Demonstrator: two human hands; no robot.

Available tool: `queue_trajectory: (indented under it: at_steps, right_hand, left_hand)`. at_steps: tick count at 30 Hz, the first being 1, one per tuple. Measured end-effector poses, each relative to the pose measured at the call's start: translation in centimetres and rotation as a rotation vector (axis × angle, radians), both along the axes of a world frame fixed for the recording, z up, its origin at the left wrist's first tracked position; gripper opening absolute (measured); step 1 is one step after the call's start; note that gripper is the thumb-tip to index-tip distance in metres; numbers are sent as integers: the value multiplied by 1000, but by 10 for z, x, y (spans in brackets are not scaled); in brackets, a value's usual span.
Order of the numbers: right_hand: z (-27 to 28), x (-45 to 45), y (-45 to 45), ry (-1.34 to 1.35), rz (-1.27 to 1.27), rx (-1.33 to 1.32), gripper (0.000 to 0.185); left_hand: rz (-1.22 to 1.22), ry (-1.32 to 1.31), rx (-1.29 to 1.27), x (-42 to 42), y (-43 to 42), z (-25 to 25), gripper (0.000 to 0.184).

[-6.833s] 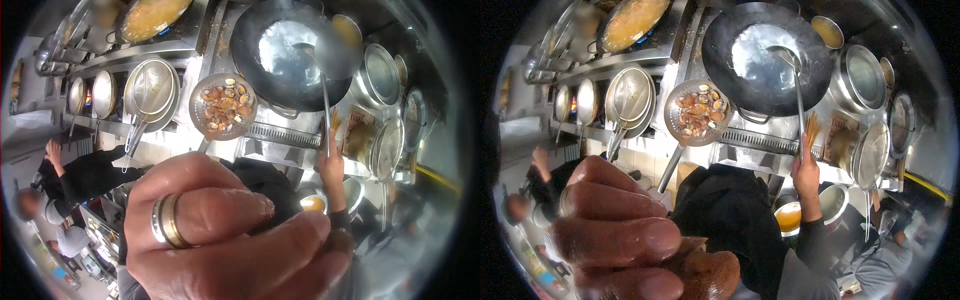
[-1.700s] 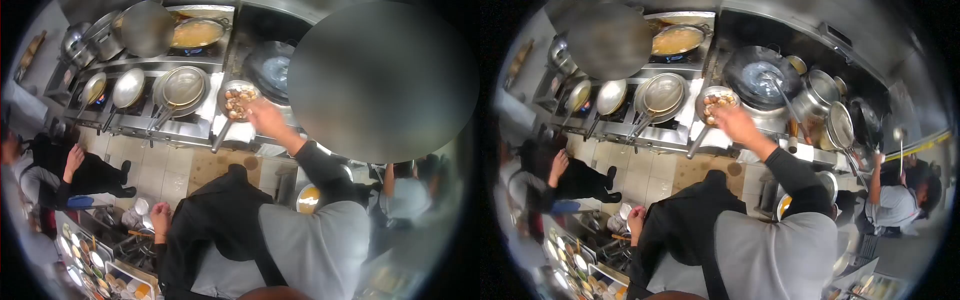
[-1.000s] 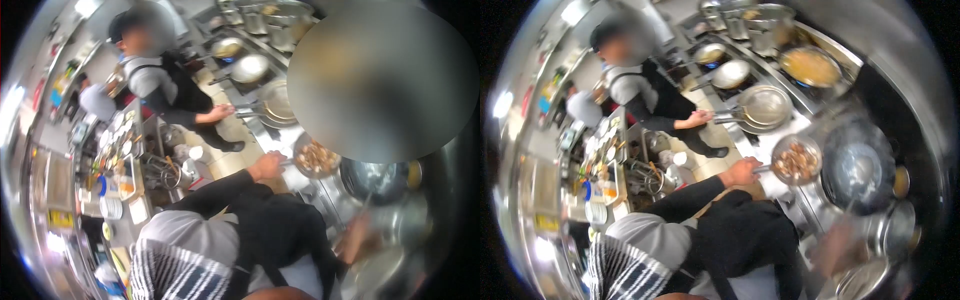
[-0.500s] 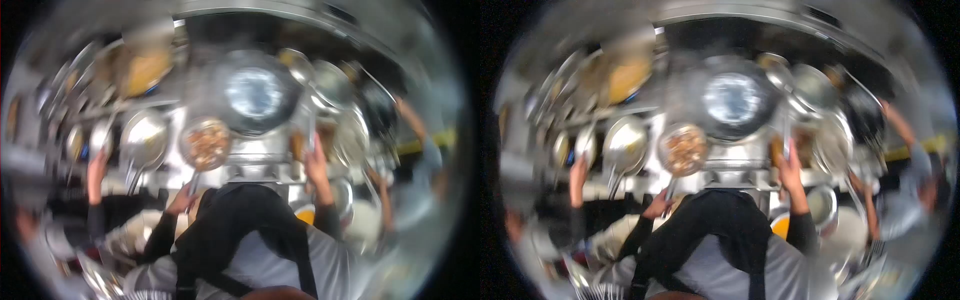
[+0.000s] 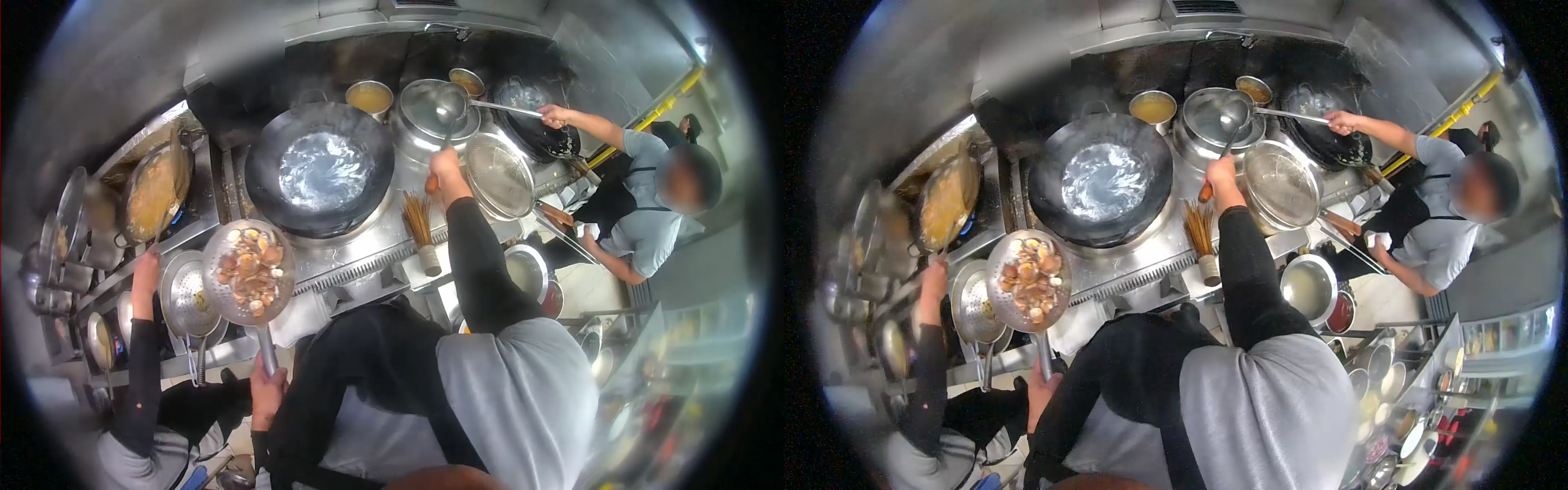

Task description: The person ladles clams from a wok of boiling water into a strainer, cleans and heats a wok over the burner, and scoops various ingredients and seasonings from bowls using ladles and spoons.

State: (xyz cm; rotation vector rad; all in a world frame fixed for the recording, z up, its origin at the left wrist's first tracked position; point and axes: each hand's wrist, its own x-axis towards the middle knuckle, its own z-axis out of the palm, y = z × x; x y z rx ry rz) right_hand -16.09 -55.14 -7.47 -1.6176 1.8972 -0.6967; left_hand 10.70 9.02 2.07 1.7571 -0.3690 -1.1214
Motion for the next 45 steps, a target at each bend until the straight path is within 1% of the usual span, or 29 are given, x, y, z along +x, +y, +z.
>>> queue_trajectory:
  at_steps: [2, 3, 6, 8, 10, 11, 12, 13, 15, 16, 17, 18, 20, 22, 24, 26, 27, 28, 30, 31, 32, 33, 34, 37, 39, 41, 43, 44, 45]
  right_hand:
    - [15, -12, -17, -1474, -161, 415, 11]
    - [43, -13, -9, -1819, -202, 669, 18]
    - [113, -32, 33, -1875, -167, 599, 13]
    - [113, -49, 27, -1818, -13, 643, 12]
    - [144, -50, 50, -1814, 16, 714, 10]
    - [144, -55, 54, -1784, 104, 756, 9]
    - [147, -56, 59, -1755, 199, 783, 8]
    - [166, -51, 81, -1733, 196, 786, 3]
    - [180, -42, 114, -1694, 233, 781, 4]
    - [182, -39, 125, -1672, 242, 747, 10]
    - [175, -37, 131, -1666, 282, 789, 23]
    - [172, -32, 138, -1669, 311, 833, 35]
    - [177, -23, 165, -1549, 288, 830, 45]
    - [163, -19, 177, -1415, 462, 847, 57]
    - [157, -15, 197, -1215, 479, 768, 72]
    - [137, -12, 207, -854, 657, 543, 73]
    - [150, -13, 217, -480, 712, 411, 74]
    - [139, -19, 217, -477, 709, 408, 74]
    - [111, -30, 212, -103, 752, -393, 74]
    - [144, -34, 225, -172, 650, -173, 76]
    - [143, -39, 226, -169, 654, -180, 76]
    - [142, -48, 223, -215, 604, -223, 74]
    - [141, -56, 218, -255, 559, -256, 72]
    - [138, -69, 201, -125, 449, -203, 73]
    - [128, -69, 181, -44, 427, -218, 72]
    - [125, -59, 152, 46, 291, -50, 71]
    - [108, -40, 112, 102, 221, -1, 76]
    - [75, -33, 79, 193, 184, -74, 79]
    - [78, -22, 65, 80, 165, 77, 81]
  left_hand:
    - [-1, -71, 51, -11, -13, 43, 55]
    - [-1, -111, 20, -13, -16, 49, 53]
    - [21, -78, -14, -20, -31, 71, 47]
    - [-4, -91, -15, -21, -54, 78, 53]
    - [-81, -96, -4, -12, -78, 73, 58]
    - [-126, -109, 16, -13, -97, 85, 59]
    - [-155, -147, 25, -5, -110, 77, 59]
    - [-219, -151, 9, -2, -131, 84, 59]
    - [-216, -122, 1, 13, -161, 47, 48]
    - [-237, -100, -18, 11, -180, 53, 39]
    - [-266, -79, -36, 7, -201, 59, 31]
    - [-268, -82, -38, 7, -219, 56, 31]
    - [-278, -75, -24, 9, -249, 35, 16]
    - [-308, -55, -27, 12, -274, 21, 14]
    - [-337, -28, -27, 11, -293, 10, 14]
    - [-332, -24, -14, 11, -306, 6, 11]
    - [-339, -22, -17, 12, -312, 6, 11]
    - [-333, 17, -44, 13, -316, 7, 9]
    - [-323, 56, -79, 10, -320, 14, 6]
    - [-297, -17, -107, 1, -316, 25, 12]
    - [-268, -91, -137, -9, -311, 31, 18]
    - [-242, -160, -276, -15, -304, 20, 35]
    - [-175, -262, -267, -24, -302, 13, 46]
    - [-126, -242, -235, -25, -305, 9, 45]
    - [-188, -109, -168, -18, -305, 15, 41]
    - [-226, -92, -171, -16, -300, 5, 35]
    - [-277, -90, -171, -17, -294, -1, 30]
    - [-275, -78, -164, -19, -288, -1, 24]
    - [-267, -66, -157, -21, -283, 0, 19]
